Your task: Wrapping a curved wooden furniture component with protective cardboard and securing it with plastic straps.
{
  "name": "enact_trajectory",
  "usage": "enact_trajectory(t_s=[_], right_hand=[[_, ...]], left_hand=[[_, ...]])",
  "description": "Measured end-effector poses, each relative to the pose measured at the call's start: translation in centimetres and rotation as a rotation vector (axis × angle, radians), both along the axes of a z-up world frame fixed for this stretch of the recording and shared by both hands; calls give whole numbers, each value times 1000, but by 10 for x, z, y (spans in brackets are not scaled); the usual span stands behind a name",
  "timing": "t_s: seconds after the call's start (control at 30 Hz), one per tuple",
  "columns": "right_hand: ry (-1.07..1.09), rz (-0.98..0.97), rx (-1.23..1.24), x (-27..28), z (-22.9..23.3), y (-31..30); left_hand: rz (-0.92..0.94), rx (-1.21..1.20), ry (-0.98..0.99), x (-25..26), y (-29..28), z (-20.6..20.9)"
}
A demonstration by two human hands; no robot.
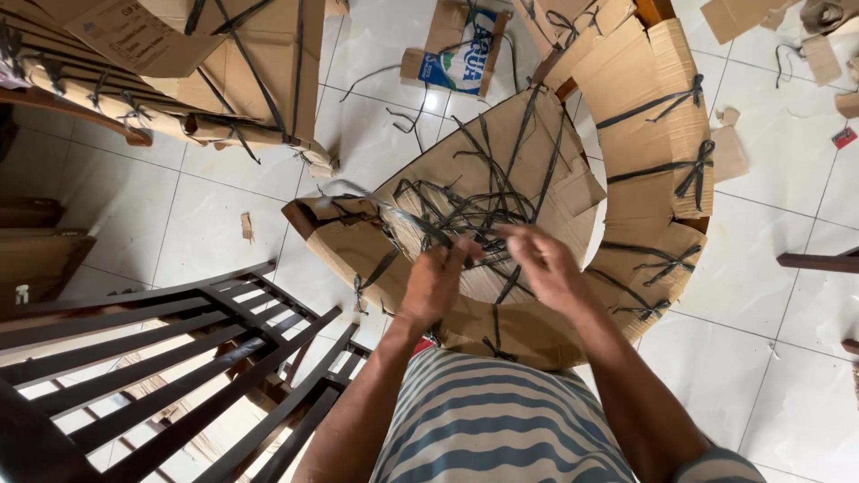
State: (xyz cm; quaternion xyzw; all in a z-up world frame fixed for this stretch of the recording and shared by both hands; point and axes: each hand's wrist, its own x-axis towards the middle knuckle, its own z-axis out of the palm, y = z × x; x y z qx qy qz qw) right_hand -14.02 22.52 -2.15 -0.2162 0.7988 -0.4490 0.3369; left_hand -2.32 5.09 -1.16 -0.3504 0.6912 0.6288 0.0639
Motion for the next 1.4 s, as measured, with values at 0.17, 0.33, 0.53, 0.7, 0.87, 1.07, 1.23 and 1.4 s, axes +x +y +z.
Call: enact_trajectory(t_s=[0.17,0.33,0.53,0.7,0.87,1.07,1.23,1.4], right_hand=[[-10,202,-170,19,15,-42],[-53,171,-193,21,4,-47],[-255,-52,-168,14,-49,-42],[-281,-160,-1,10,-110,-55],[-8,54,216,12,-188,-70],[36,291,272,17,-276,-82],[120,462,434,31,-257,-78],[60,635,719,39,-309,-53]], left_hand=[[-159,-113,-173,5,37,-58],[-131,-158,-145,14,43,-48],[274,-224,56,51,27,-25],[858,-393,110,121,7,-95],[1239,-69,-65,145,-23,-146],[987,13,-287,206,13,-291],[782,22,-393,217,35,-303],[516,17,-489,224,58,-318]])
